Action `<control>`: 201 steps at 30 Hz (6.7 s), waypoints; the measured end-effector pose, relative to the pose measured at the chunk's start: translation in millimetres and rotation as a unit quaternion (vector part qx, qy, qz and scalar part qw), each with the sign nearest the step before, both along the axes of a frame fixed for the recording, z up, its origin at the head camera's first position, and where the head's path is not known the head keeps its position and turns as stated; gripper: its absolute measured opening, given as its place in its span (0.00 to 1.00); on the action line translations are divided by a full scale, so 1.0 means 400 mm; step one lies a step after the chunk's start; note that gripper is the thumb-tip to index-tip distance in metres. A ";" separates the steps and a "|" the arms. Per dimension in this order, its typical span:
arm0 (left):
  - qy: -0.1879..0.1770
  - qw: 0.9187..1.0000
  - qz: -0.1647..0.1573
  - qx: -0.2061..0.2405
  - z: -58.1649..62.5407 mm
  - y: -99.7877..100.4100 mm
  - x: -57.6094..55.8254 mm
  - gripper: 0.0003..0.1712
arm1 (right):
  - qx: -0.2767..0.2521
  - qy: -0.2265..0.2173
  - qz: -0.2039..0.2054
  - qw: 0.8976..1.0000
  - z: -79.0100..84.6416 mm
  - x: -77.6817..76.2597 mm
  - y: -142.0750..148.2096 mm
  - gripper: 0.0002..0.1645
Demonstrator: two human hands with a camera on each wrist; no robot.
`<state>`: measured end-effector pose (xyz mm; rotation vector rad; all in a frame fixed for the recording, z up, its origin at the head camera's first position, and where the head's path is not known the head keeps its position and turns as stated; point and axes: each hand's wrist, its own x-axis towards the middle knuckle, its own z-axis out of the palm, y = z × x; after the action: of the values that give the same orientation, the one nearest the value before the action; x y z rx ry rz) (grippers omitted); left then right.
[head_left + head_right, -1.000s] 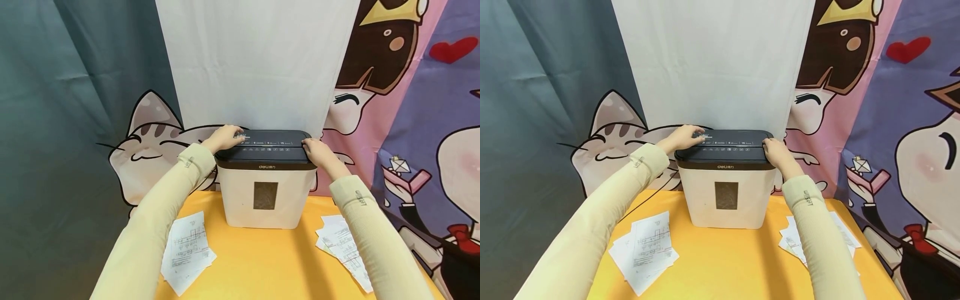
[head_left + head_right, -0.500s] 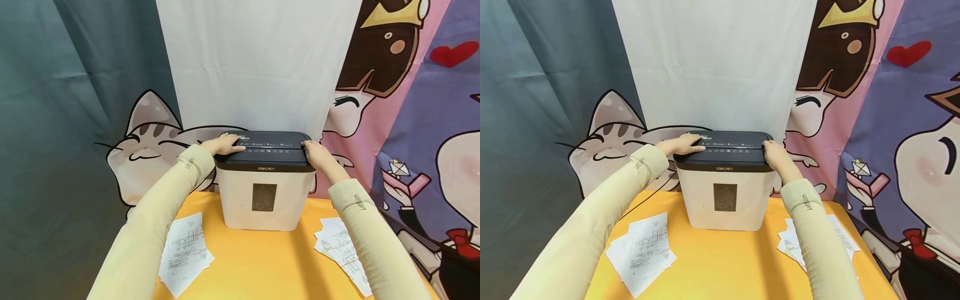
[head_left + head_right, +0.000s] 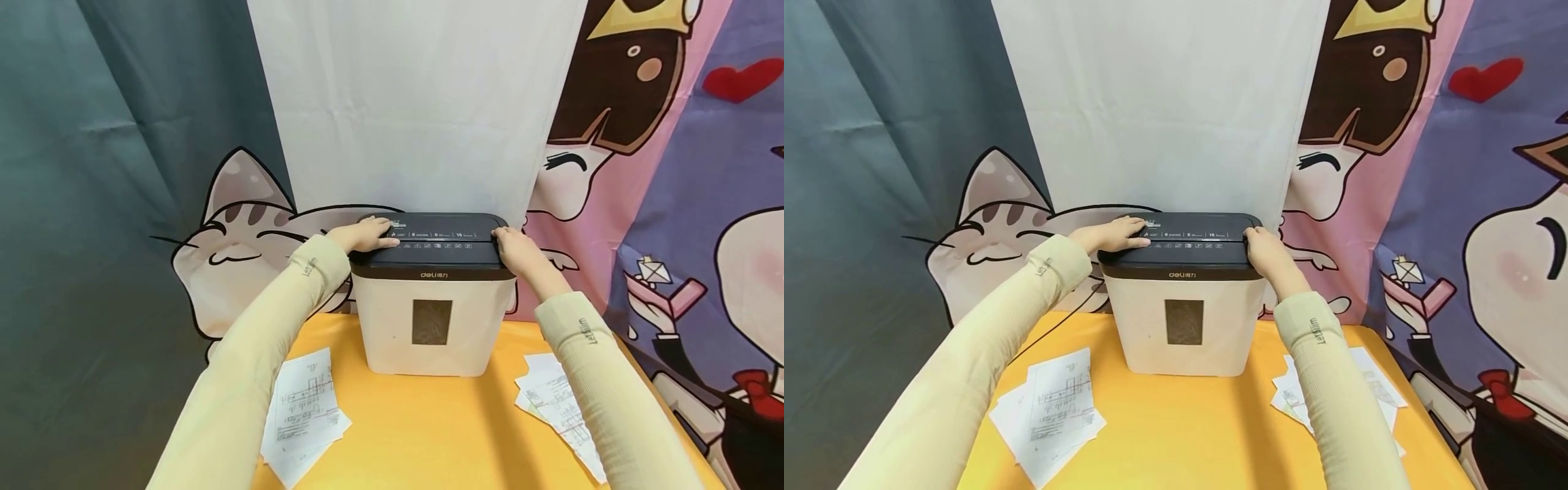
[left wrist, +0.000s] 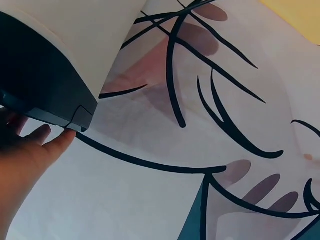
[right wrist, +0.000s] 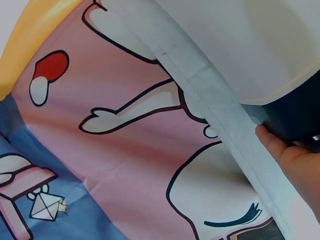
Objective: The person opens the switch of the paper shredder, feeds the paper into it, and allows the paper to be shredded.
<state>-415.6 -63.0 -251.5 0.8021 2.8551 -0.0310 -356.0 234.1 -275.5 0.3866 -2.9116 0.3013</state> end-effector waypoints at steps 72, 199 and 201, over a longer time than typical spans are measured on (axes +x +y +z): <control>0.288 0.940 0.008 0.185 -0.084 -0.036 0.138 0.16 | -0.186 0.174 -0.058 0.965 -0.047 0.080 -0.024 0.18; -0.138 0.570 0.489 0.646 -0.736 -0.431 0.429 0.27 | -0.646 -0.421 -0.069 0.633 -0.701 0.383 -0.654 0.29; -0.137 0.565 0.494 0.647 -0.736 -0.419 0.427 0.27 | -0.668 -0.394 -0.095 0.624 -0.695 0.382 -0.660 0.32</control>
<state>-244.8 -230.5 -546.0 -0.8203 2.0870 2.1668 -203.3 -29.9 -553.6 -0.4261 -2.2038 2.8248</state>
